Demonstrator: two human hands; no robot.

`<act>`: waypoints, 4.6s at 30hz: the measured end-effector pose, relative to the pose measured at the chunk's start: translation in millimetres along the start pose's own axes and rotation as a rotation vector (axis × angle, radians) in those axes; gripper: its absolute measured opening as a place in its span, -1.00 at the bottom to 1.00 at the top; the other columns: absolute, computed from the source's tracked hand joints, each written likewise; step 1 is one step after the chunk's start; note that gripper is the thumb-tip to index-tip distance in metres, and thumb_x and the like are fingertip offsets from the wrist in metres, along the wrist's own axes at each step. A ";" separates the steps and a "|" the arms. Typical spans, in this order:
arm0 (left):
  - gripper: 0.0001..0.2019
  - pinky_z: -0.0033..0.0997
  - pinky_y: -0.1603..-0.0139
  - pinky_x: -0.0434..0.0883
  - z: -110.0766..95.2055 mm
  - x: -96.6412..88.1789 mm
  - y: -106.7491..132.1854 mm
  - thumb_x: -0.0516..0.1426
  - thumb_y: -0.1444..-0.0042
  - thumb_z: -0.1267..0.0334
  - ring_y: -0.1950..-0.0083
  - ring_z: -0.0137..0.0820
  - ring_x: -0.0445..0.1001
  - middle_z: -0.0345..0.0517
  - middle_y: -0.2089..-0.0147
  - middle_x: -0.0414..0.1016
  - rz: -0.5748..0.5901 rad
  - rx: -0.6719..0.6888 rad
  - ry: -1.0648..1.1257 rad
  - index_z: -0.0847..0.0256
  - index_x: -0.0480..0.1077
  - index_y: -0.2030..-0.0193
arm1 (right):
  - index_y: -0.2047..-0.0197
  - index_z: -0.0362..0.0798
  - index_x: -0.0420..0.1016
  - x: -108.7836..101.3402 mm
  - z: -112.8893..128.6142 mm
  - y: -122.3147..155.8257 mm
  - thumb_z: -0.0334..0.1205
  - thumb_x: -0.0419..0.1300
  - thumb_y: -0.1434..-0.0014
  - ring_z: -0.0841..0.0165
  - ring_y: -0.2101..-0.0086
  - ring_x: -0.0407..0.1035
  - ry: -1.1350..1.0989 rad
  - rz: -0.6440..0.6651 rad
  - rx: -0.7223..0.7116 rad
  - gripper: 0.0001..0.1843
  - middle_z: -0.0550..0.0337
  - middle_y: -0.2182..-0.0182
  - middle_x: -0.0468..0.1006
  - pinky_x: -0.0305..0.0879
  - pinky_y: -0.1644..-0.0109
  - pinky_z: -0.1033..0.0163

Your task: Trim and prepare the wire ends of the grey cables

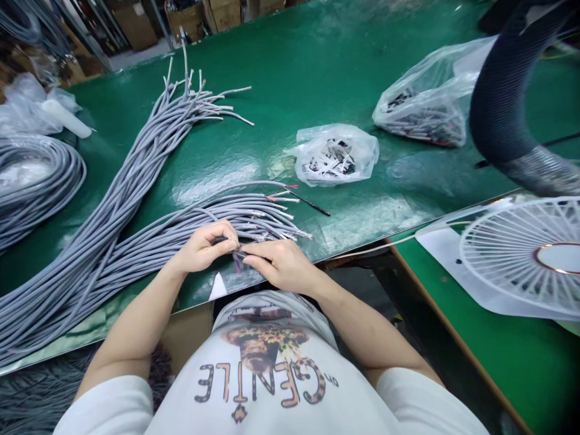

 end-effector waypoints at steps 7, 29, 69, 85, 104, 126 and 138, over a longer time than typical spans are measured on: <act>-0.76 -0.46 0.32 0.34 5.1 -0.8 -1.1 0.13 -0.19 0.15 0.38 -0.45 0.38 -0.09 0.41 0.42 -0.070 -0.024 0.029 0.28 0.40 0.39 | 0.07 -0.07 0.55 -15.4 -6.2 1.2 -0.06 0.21 -0.18 0.39 0.36 0.49 -0.060 -0.114 0.029 -0.68 0.15 0.26 0.64 0.30 0.25 0.35; -0.86 -0.20 0.02 0.28 -1.3 12.0 5.8 0.16 -0.16 0.19 0.13 -0.29 0.44 -0.03 0.19 0.54 0.008 0.297 -0.919 0.16 0.48 0.19 | 0.15 -0.08 0.53 -209.6 -119.6 -9.1 -0.29 0.12 -0.07 0.25 0.36 0.35 0.553 -0.730 0.485 -0.72 0.09 0.39 0.55 0.20 0.24 0.22; -0.73 -0.54 0.54 0.31 3.5 -26.2 -40.9 0.30 0.06 0.09 0.57 -0.56 0.32 -0.23 0.55 0.35 -0.455 0.071 0.188 0.27 0.43 0.46 | 0.42 -0.11 0.45 -44.8 -18.5 -72.6 -0.08 0.31 0.03 0.60 0.69 -0.09 -0.940 -0.380 0.107 -0.75 0.44 0.72 0.12 -0.19 0.61 0.38; -0.72 -0.47 0.29 0.41 -21.6 -25.2 -33.2 0.33 0.08 0.21 0.35 -0.48 0.42 -0.18 0.35 0.45 -0.517 0.193 -0.033 0.21 0.43 0.22 | 0.42 -0.07 0.32 -20.0 -13.3 -76.6 -0.10 0.40 0.17 0.66 0.80 -0.19 -1.286 -0.231 0.206 -0.63 0.59 0.83 0.01 -0.28 0.70 0.45; -0.84 -0.45 0.34 0.41 -4.3 -24.1 -39.1 0.26 0.00 0.17 0.35 -0.49 0.38 -0.18 0.34 0.37 -0.509 0.214 0.291 0.19 0.42 0.41 | 0.41 -0.07 0.32 -20.1 -14.6 -78.0 -0.12 0.39 0.13 0.65 0.80 -0.17 -1.322 -0.255 0.211 -0.66 0.57 0.83 0.04 -0.32 0.69 0.42; -0.63 -0.51 0.44 0.30 14.9 -30.8 -48.5 0.34 0.15 0.21 0.53 -0.51 0.40 -0.27 0.51 0.45 -0.245 -0.112 0.634 0.26 0.30 0.26 | 0.40 -0.09 0.39 -32.5 -9.8 -75.6 -0.02 0.29 -0.01 0.62 0.69 -0.09 -0.899 -0.375 0.121 -0.70 0.44 0.68 0.18 -0.18 0.62 0.39; -0.52 -0.52 0.40 0.33 18.6 -33.0 -51.5 0.33 0.08 0.20 0.50 -0.51 0.46 -0.31 0.52 0.48 -0.240 -0.080 0.595 0.20 0.19 0.10 | 0.45 -0.09 0.40 -40.1 -7.2 -72.1 -0.21 0.21 -0.09 0.55 0.59 0.02 -0.401 -0.416 0.005 -0.85 0.37 0.61 0.28 -0.03 0.49 0.36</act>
Point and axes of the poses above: each hand's wrist, its own y-axis away from the middle knuckle, its own x-axis out of the palm, z = x × y, the point moved 6 cm from there along -y, towards the middle knuckle
